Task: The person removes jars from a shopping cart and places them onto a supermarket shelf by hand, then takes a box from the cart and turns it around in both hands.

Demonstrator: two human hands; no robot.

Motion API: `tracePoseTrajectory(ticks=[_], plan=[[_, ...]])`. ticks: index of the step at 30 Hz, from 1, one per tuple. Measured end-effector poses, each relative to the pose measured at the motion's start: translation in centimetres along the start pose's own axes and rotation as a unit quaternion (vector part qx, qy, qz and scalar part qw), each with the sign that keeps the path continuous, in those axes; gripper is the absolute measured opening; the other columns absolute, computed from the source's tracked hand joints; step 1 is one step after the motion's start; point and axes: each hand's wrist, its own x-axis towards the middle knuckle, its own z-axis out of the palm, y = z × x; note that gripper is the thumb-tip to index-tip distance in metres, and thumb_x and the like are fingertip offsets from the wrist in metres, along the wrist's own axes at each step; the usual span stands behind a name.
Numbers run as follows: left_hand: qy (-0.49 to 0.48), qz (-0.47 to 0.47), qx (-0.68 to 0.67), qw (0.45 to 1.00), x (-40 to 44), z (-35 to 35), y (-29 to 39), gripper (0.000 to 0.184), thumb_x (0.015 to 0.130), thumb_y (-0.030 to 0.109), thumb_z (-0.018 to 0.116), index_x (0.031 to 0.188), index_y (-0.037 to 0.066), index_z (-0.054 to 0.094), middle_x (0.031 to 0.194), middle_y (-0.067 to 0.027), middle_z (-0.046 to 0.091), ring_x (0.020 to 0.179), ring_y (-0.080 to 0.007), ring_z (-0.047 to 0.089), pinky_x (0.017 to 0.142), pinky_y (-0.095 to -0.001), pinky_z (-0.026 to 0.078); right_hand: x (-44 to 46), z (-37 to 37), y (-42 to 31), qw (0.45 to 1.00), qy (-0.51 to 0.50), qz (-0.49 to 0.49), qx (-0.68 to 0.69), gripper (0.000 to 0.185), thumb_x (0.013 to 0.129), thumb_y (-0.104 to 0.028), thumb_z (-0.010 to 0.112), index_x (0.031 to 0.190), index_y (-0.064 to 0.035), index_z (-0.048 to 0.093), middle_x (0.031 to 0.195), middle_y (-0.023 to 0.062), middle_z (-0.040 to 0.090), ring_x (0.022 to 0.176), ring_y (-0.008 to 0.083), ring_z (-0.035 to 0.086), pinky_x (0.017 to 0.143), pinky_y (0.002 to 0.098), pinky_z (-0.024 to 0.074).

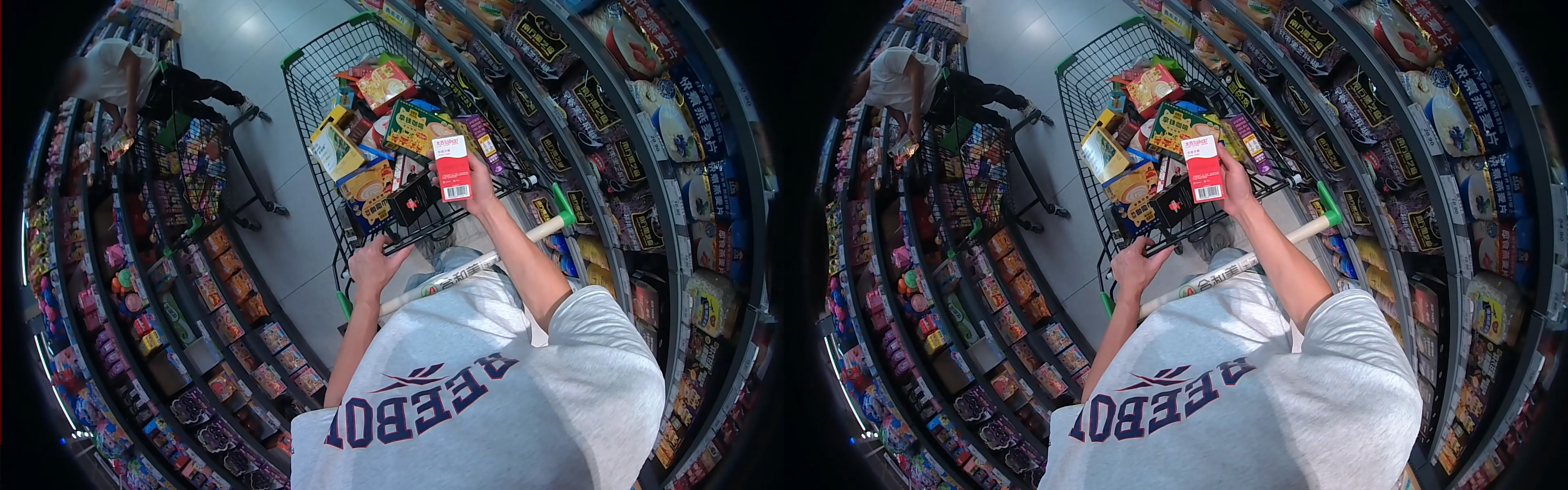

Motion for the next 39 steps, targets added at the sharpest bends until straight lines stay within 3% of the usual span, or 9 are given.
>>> tracePoseTrajectory(ticks=[7,16,19,25,28,31,34,37,39], plan=[[-0.007,-0.007,0.000,1.000,0.0,0.0,0.0,0.057,0.075,0.071,0.078,0.092,0.016,0.077,0.074,-0.0113,0.074,0.070,-0.0321,0.073,0.062,-0.0450,0.055,-0.4,0.6,-0.2,1.000,-0.002,0.005,0.002,0.053,0.111,-0.039,0.036,0.145,-0.0001,0.051,0.129,0.0186,0.069,0.106,0.0248,0.070,0.082,0.0391,0.0630],[-0.011,-0.010,0.000,1.000,0.0,-0.1,0.1,0.057,0.076,0.070,0.078,0.092,0.015,0.077,0.075,-0.0116,0.075,0.071,-0.0328,0.074,0.063,-0.0451,0.055,0.0,-1.5,-0.1,0.990,-0.112,0.037,0.078,0.070,0.106,-0.056,0.042,0.150,-0.0023,0.045,0.137,0.0212,0.063,0.107,0.0312,0.069,0.085,0.0434,0.0606],[0.000,-0.001,0.003,1.000,0.0,0.0,0.0,0.057,0.076,0.070,0.078,0.091,0.015,0.077,0.075,-0.0115,0.075,0.070,-0.0329,0.073,0.063,-0.0452,0.055,0.1,-1.7,0.2,0.990,-0.089,0.015,0.111,0.071,0.105,-0.057,0.044,0.150,-0.0028,0.045,0.133,0.0208,0.063,0.109,0.0335,0.069,0.085,0.0463,0.0597],[0.008,0.004,-0.002,1.000,-0.1,-0.1,0.1,0.056,0.076,0.068,0.079,0.091,0.015,0.076,0.073,-0.0114,0.074,0.069,-0.0330,0.073,0.062,-0.0450,0.055,-0.1,-0.8,0.1,0.990,-0.075,0.024,0.121,0.086,0.094,-0.083,0.041,0.146,-0.0161,0.051,0.133,0.0108,0.060,0.115,0.0269,0.062,0.090,0.0515,0.0547],[0.015,0.008,-0.002,1.000,-0.2,-0.1,0.1,0.055,0.075,0.068,0.080,0.091,0.015,0.076,0.072,-0.0113,0.074,0.068,-0.0329,0.073,0.061,-0.0446,0.055,-0.1,-1.1,0.0,0.989,-0.089,0.035,0.110,0.089,0.091,-0.087,0.040,0.147,-0.0193,0.050,0.140,0.0081,0.057,0.122,0.0250,0.056,0.094,0.0530,0.0505],[0.014,0.008,-0.003,1.000,-0.1,-0.1,0.1,0.055,0.075,0.067,0.080,0.090,0.015,0.076,0.072,-0.0113,0.073,0.067,-0.0328,0.073,0.060,-0.0444,0.055,-0.3,-0.9,0.1,0.987,-0.094,0.038,0.124,0.095,0.089,-0.089,0.039,0.150,-0.0168,0.049,0.139,0.0110,0.058,0.116,0.0267,0.060,0.097,0.0532,0.0490],[0.012,0.008,-0.004,1.000,-0.1,-0.1,0.1,0.055,0.075,0.068,0.080,0.090,0.015,0.076,0.072,-0.0114,0.073,0.068,-0.0327,0.073,0.060,-0.0442,0.054,-0.3,-0.9,0.2,0.977,-0.144,0.046,0.149,0.101,0.084,-0.093,0.040,0.151,-0.0179,0.048,0.143,0.0107,0.057,0.121,0.0273,0.058,0.099,0.0537,0.0476],[0.012,0.009,-0.002,1.000,-0.1,-0.1,0.1,0.056,0.076,0.068,0.079,0.090,0.015,0.076,0.073,-0.0115,0.074,0.068,-0.0324,0.073,0.060,-0.0442,0.055,-0.6,-0.5,0.1,0.977,-0.149,0.060,0.142,0.097,0.086,-0.088,0.047,0.153,-0.0170,0.047,0.147,0.0111,0.055,0.128,0.0293,0.056,0.102,0.0559,0.0456],[0.008,0.007,0.000,1.000,-0.1,-0.1,0.1,0.056,0.076,0.069,0.079,0.091,0.015,0.076,0.073,-0.0114,0.074,0.068,-0.0323,0.073,0.060,-0.0442,0.055,-1.0,-0.1,-0.1,0.979,-0.147,0.061,0.125,0.091,0.089,-0.078,0.052,0.154,-0.0149,0.046,0.148,0.0121,0.055,0.129,0.0307,0.056,0.105,0.0531,0.0444]])
